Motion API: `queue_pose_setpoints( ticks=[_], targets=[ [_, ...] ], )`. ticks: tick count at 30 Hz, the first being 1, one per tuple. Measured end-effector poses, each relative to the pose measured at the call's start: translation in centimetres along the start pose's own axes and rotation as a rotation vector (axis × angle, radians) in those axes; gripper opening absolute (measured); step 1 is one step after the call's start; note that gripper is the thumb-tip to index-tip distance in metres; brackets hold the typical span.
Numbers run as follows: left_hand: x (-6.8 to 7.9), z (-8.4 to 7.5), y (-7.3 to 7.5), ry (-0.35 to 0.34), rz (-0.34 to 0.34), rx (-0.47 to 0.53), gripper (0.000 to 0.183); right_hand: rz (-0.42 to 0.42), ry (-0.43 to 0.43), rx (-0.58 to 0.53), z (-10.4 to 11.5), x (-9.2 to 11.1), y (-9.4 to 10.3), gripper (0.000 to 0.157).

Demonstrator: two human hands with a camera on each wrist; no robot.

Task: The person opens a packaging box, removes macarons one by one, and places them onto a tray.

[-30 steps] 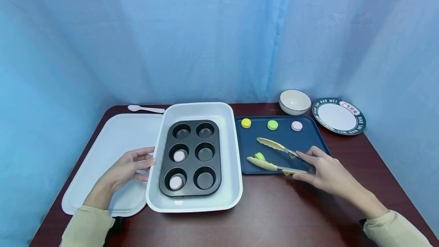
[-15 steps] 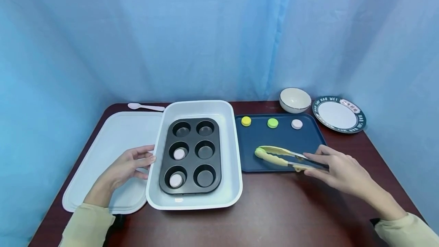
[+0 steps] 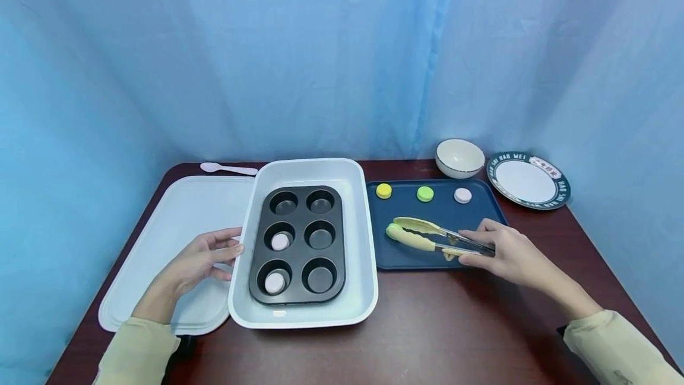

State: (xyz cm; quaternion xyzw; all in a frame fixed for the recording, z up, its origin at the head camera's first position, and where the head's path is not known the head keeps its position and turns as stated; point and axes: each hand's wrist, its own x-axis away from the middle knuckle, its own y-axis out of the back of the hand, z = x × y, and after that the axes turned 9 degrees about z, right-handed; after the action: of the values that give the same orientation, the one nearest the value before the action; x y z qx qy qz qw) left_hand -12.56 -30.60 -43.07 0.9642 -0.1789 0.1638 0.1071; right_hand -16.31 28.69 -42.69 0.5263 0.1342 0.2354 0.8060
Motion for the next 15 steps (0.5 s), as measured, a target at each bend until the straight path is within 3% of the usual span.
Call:
queue_pose_setpoints(
  ticks=[5,15],
  targets=[
    [0.05,-0.01,-0.02,-0.002,0.001,-0.002,0.069,-0.021,-0.01,0.023,-0.36,-0.1,0.36,0.065],
    [0.0,-0.04,-0.04,0.001,0.0,0.0,0.068,-0.094,0.027,0.025,-0.86,0.21,0.91,0.05]
  ],
)
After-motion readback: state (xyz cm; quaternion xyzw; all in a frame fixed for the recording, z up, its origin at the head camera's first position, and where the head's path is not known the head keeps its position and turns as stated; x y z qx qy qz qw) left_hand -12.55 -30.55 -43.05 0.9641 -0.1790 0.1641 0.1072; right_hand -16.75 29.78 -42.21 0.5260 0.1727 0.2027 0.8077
